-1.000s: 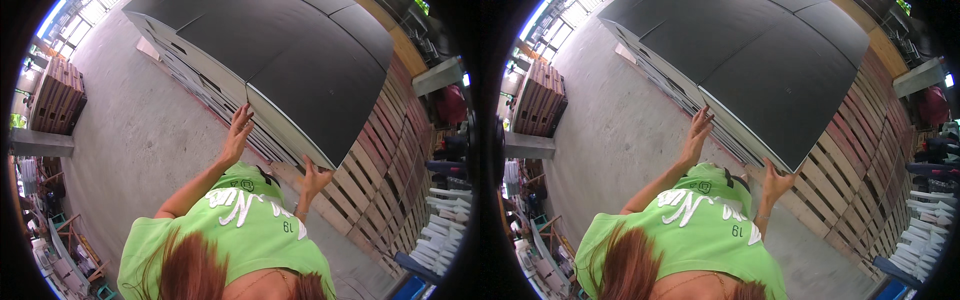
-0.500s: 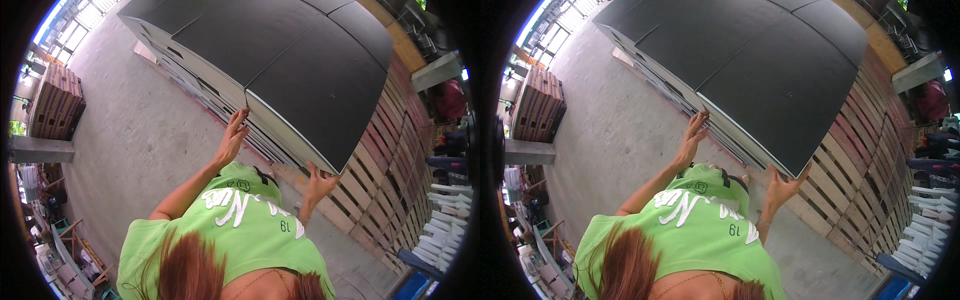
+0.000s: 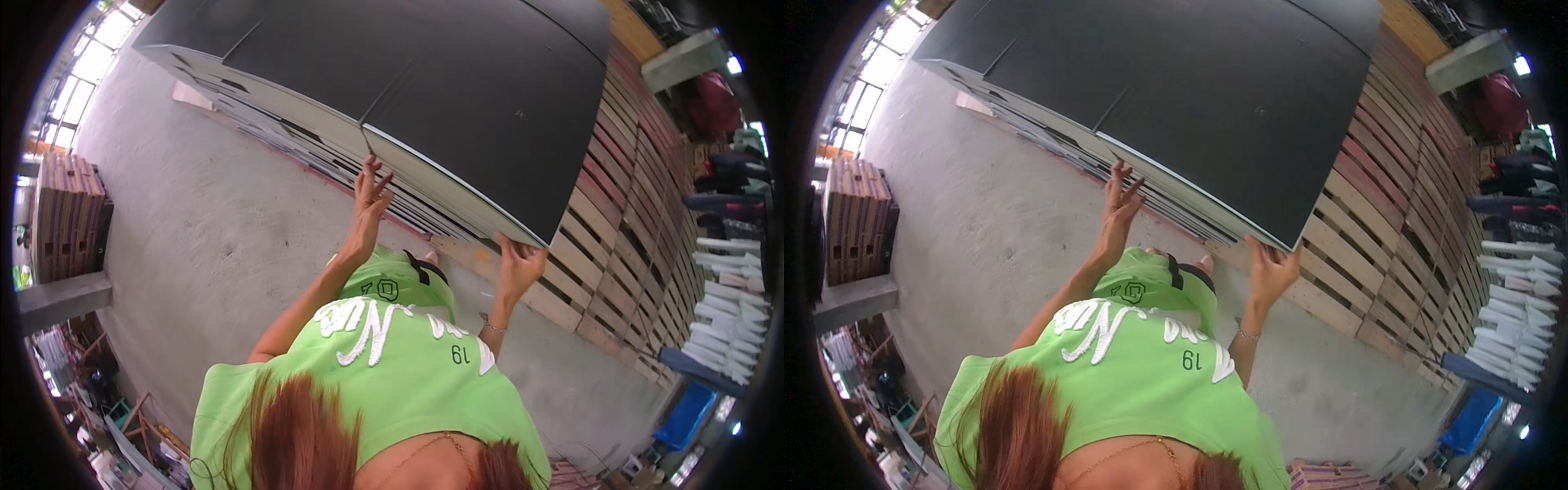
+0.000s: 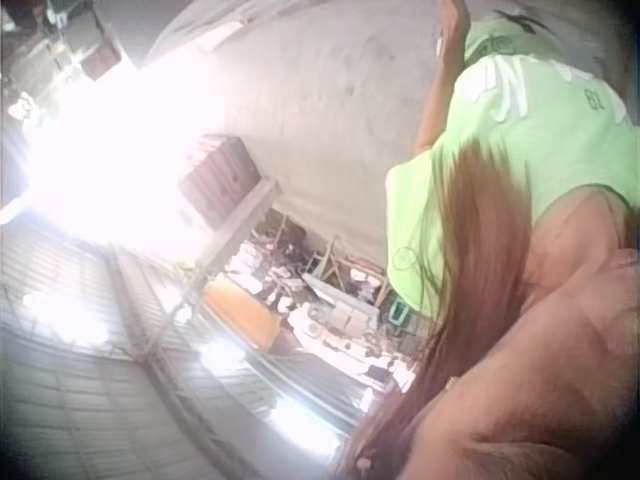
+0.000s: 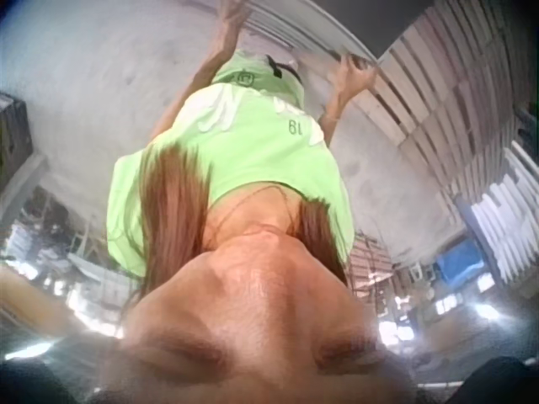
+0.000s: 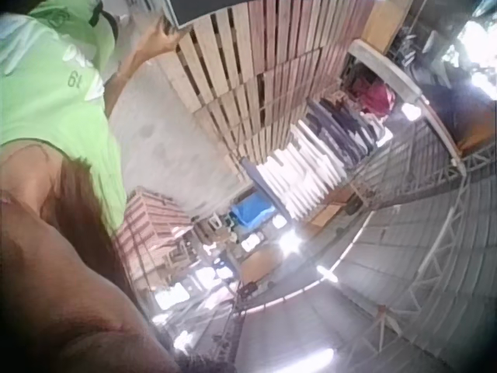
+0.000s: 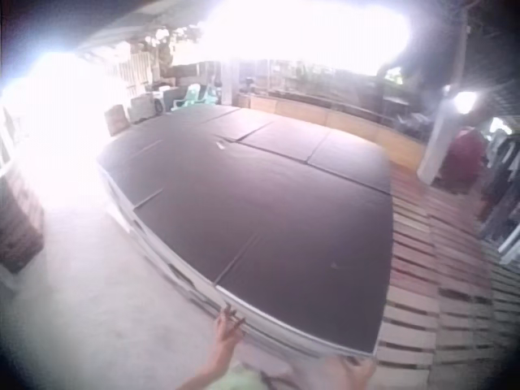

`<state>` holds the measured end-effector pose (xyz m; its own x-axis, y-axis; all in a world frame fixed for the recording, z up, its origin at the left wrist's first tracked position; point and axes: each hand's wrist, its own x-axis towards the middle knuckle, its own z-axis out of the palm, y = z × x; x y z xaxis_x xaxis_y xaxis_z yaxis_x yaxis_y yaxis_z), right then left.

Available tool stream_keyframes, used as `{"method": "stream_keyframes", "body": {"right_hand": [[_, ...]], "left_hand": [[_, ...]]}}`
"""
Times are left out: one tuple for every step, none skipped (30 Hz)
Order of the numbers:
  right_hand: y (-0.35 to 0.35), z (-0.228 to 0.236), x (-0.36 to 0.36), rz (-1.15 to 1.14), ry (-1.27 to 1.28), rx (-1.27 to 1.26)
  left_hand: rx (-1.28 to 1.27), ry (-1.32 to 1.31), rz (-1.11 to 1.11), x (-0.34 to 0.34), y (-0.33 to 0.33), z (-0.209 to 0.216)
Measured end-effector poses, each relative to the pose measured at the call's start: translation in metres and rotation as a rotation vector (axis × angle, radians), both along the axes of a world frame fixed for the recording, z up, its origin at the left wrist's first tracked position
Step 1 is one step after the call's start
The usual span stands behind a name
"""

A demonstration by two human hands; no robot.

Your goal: The person stacks several black rectangular boxed items on a table and then carries one to place it onto a larger pallet of similar items before returning to the table to continue stacking.

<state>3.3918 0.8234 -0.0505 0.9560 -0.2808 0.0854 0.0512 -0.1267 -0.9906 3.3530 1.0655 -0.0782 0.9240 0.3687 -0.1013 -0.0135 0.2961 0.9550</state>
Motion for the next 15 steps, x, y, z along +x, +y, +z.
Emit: {"method": "stream_keyframes", "body": {"right_hand": [[0.000, 0.000, 0.000, 0.022, 0.009, -0.020], [0.000, 0.004, 0.000, 0.028, -0.023, -0.081], [0.001, 0.004, 0.000, 0.018, -0.027, -0.062], [0.002, 0.005, 0.000, 0.011, -0.031, -0.043], [0.002, 0.005, -0.001, 0.006, -0.035, -0.025], [0.003, 0.007, -0.002, -0.005, -0.019, -0.019], [0.003, 0.010, -0.002, -0.014, -0.004, -0.014], [0.003, 0.011, -0.002, -0.021, 0.011, -0.010], [0.002, 0.011, -0.001, -0.020, -0.001, -0.010], [-0.001, 0.007, -0.001, -0.017, -0.014, -0.010], [-0.005, 0.005, -0.001, -0.012, -0.026, -0.010], [-0.007, 0.005, -0.002, -0.011, -0.030, -0.019], [-0.011, 0.004, -0.003, -0.015, -0.033, -0.028], [-0.017, 0.003, -0.005, -0.019, -0.035, -0.036], [-0.025, 0.000, -0.006, -0.006, -0.016, -0.075]], "left_hand": [[0.060, 0.000, -0.013, 0.000, 0.001, 0.000], [0.119, 0.000, -0.025, -0.001, 0.002, 0.001], [0.183, -0.003, -0.035, -0.002, 0.005, 0.002], [0.213, -0.017, -0.033, -0.001, 0.007, -0.002], [0.211, -0.007, -0.052, -0.001, 0.007, -0.003], [0.214, 0.003, -0.062, -0.002, 0.009, 0.001], [0.217, 0.014, -0.070, -0.003, 0.011, 0.004], [0.206, 0.023, -0.092, -0.004, 0.013, 0.005], [0.194, 0.031, -0.109, -0.005, 0.016, 0.007], [0.182, 0.039, -0.125, -0.007, 0.018, 0.009], [0.139, 0.033, -0.142, -0.010, 0.017, 0.008], [0.097, 0.026, -0.153, -0.014, 0.014, 0.005], [0.056, 0.020, -0.170, -0.017, 0.011, 0.005], [0.049, 0.042, -0.197, -0.020, 0.009, 0.006], [0.024, 0.048, -0.239, -0.021, 0.013, 0.008]]}}
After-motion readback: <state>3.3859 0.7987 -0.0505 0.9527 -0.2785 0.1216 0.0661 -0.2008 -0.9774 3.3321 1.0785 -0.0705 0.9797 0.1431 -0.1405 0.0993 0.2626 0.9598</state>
